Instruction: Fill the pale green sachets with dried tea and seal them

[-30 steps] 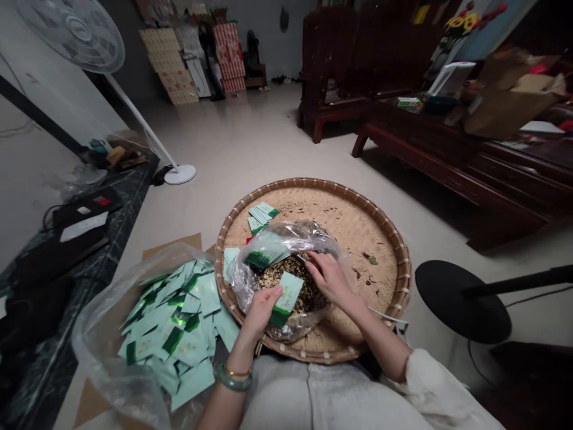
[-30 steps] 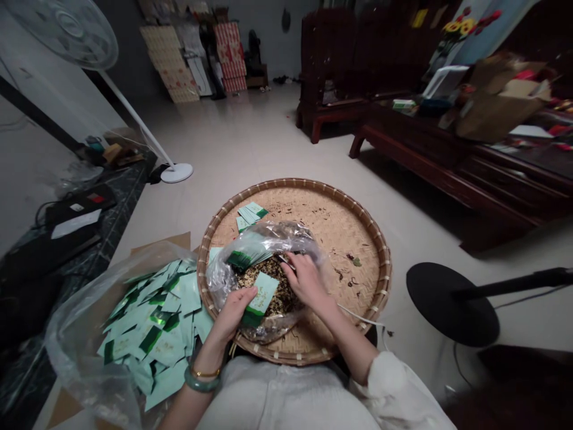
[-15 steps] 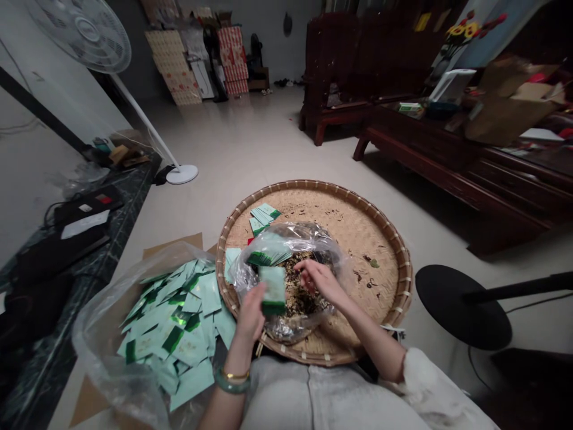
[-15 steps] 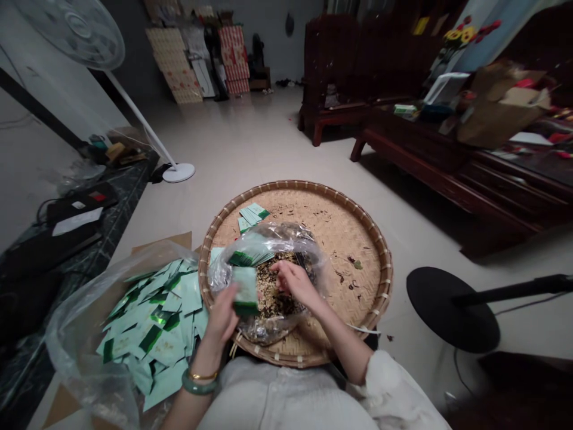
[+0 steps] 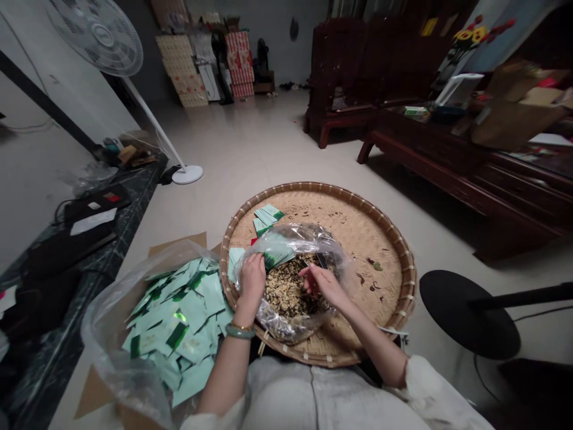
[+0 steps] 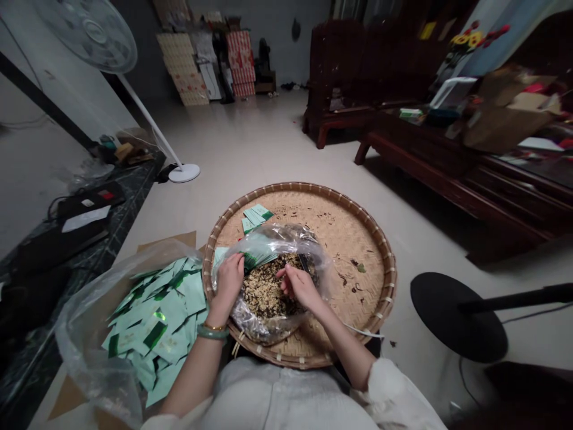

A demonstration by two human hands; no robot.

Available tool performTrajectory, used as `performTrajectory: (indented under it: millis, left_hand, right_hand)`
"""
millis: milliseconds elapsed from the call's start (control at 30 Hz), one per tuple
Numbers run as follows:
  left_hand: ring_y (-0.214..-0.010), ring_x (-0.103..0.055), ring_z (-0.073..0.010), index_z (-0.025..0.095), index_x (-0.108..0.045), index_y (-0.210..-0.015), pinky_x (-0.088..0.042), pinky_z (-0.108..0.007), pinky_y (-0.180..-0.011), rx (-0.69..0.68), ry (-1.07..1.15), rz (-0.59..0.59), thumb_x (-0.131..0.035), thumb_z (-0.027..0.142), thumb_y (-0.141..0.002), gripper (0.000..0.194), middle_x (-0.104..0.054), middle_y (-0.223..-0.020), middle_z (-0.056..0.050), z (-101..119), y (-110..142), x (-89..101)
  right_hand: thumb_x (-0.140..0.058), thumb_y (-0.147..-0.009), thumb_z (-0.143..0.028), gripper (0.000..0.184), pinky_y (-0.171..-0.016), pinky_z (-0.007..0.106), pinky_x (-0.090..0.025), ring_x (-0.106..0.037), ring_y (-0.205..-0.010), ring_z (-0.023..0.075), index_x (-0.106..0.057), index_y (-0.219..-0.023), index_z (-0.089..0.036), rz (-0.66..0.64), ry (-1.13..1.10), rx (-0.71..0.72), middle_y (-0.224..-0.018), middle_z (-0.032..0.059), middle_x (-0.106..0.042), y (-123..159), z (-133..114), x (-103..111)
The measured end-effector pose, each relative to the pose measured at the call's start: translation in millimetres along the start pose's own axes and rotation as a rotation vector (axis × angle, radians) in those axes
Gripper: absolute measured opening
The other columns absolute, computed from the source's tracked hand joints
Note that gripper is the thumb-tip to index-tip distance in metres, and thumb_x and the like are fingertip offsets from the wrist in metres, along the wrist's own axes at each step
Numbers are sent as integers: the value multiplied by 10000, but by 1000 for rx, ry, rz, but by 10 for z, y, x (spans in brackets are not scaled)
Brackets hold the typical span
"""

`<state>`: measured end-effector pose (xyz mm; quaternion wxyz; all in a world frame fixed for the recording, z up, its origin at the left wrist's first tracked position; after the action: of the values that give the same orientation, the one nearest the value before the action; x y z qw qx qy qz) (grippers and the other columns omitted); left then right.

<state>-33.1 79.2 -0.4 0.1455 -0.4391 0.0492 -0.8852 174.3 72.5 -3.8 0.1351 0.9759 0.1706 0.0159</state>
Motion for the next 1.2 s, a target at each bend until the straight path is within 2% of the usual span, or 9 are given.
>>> performTrajectory:
  millis: [100,267,500,667,833,933,1067,1133,1200]
  left_hand:
    - [-880,-606,-285,113,-676,-869,-424,-405,-824,-18,-191,-47,-428,210,-866,266,-676,-908,-178,-14,-118,-46]
    - [-837,-602,-285,118,-676,-865,-405,-376,-779,-67,-374,-143,-455,279,-877,274,-681,-862,-173,-56,-138,-52]
    - [-838,-623,-293,96,-658,-941,-420,-358,-739,-33,-454,-224,-447,360,-889,342,-681,-900,-186,17,-165,-26]
    - [-833,-641,-262,128,-651,-952,-431,-324,-726,19,-495,-294,-490,308,-863,258,-691,-897,-148,92,-191,-4]
    - [-813,-649,-261,153,-658,-976,-433,-317,-692,27,-505,-238,-497,246,-845,228,-699,-861,-135,87,-199,32]
    - [-774,-654,-256,172,-676,-924,-430,-315,-659,35,-503,-178,-466,227,-854,228,-706,-835,-125,72,-197,42]
    - [-730,-657,-255,175,-679,-866,-440,-321,-647,28,-469,-113,-519,242,-822,178,-711,-794,-111,51,-144,49]
    - [-721,-658,-244,174,-675,-837,-459,-325,-661,-10,-412,-56,-526,232,-816,161,-711,-778,-100,43,-76,50]
    - [-793,-664,-232,166,-663,-796,-484,-329,-724,-125,-303,14,-509,183,-816,156,-714,-825,-101,50,32,41]
  right_hand:
    - [-369,-797,-693,599,-382,192,-342,-507,-477,103,-610,-841,-147,15,5,-1,-594,-1,-555,10,31,34]
    - [-372,-797,-688,586,-390,198,-347,-504,-479,105,-610,-835,-153,5,12,-4,-597,-4,-546,6,83,19]
    - [-364,-825,-645,547,-403,207,-349,-518,-500,119,-619,-845,-161,-13,56,-9,-609,-1,-557,-4,142,-29]
    - [-377,-828,-630,530,-395,203,-354,-508,-481,116,-617,-832,-158,2,66,8,-590,-4,-556,-2,218,-29]
    - [-396,-843,-599,491,-394,199,-353,-504,-472,112,-624,-819,-164,-9,98,47,-572,-6,-557,4,262,-37]
    - [-403,-853,-580,477,-398,196,-357,-506,-478,109,-631,-819,-163,-7,112,72,-571,-6,-554,9,263,-38]
    - [-399,-869,-552,462,-401,194,-367,-511,-485,110,-636,-814,-159,0,129,94,-569,-4,-553,11,266,-25]
    - [-389,-883,-521,438,-398,195,-373,-516,-490,112,-636,-843,-162,15,134,98,-582,-2,-555,7,266,-14]
    - [-406,-884,-484,385,-414,202,-399,-546,-544,125,-624,-952,-174,73,149,123,-670,14,-591,-3,254,-3]
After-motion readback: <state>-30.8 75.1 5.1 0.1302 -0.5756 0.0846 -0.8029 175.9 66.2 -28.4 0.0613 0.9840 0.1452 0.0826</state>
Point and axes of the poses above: each hand's wrist, its own y-axis away from the middle knuckle, its own x-axis out of the back of the hand, z = x × y, the point moved 1 cm from there along -y, towards the middle knuckle
